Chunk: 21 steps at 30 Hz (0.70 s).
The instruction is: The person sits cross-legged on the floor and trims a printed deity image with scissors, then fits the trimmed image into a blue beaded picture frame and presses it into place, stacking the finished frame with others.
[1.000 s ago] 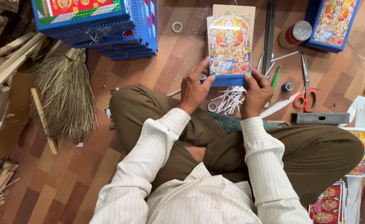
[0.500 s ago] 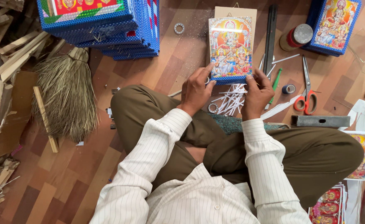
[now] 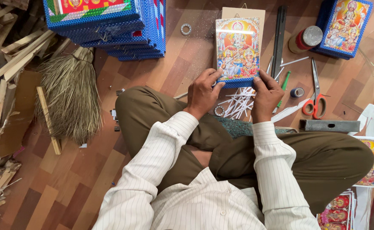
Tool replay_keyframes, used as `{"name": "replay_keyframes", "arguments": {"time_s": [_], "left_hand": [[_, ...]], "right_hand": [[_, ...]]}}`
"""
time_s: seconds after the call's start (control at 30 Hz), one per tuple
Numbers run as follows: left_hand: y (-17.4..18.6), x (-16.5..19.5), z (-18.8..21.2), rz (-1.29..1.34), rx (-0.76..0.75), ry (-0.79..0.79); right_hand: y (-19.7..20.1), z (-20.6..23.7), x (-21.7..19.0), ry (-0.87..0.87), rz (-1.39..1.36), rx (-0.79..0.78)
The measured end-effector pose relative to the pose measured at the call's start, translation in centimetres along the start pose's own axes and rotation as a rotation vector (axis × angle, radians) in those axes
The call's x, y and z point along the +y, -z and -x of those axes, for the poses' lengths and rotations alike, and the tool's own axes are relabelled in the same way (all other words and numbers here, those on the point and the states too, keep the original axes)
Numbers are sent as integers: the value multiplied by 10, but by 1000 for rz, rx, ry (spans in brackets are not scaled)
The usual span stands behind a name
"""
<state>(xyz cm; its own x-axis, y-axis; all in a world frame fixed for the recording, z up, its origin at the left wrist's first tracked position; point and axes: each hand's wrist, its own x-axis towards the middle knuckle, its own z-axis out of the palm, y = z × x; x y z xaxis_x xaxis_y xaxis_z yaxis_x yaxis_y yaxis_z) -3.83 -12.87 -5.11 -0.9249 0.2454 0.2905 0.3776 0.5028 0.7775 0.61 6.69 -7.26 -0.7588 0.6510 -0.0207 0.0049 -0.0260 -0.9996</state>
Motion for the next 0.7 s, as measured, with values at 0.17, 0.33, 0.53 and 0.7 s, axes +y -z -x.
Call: {"name": "replay_keyframes", "arguments": {"time_s": [0.17,0.33,0.53,0.7], "left_hand": [[0,0,-2,56,5,41],[3,-1,-4,46,-16,39],[3,-5,-5,69,-31,22],[-1,-12,-5,266,-27,137]], "right_hand": [[0,0,2,-17,-52,8],[-1,1,2,-23,-87,3],[-2,1,2,-29,-101,12],[-2,1,2,-53,-119,26]]}}
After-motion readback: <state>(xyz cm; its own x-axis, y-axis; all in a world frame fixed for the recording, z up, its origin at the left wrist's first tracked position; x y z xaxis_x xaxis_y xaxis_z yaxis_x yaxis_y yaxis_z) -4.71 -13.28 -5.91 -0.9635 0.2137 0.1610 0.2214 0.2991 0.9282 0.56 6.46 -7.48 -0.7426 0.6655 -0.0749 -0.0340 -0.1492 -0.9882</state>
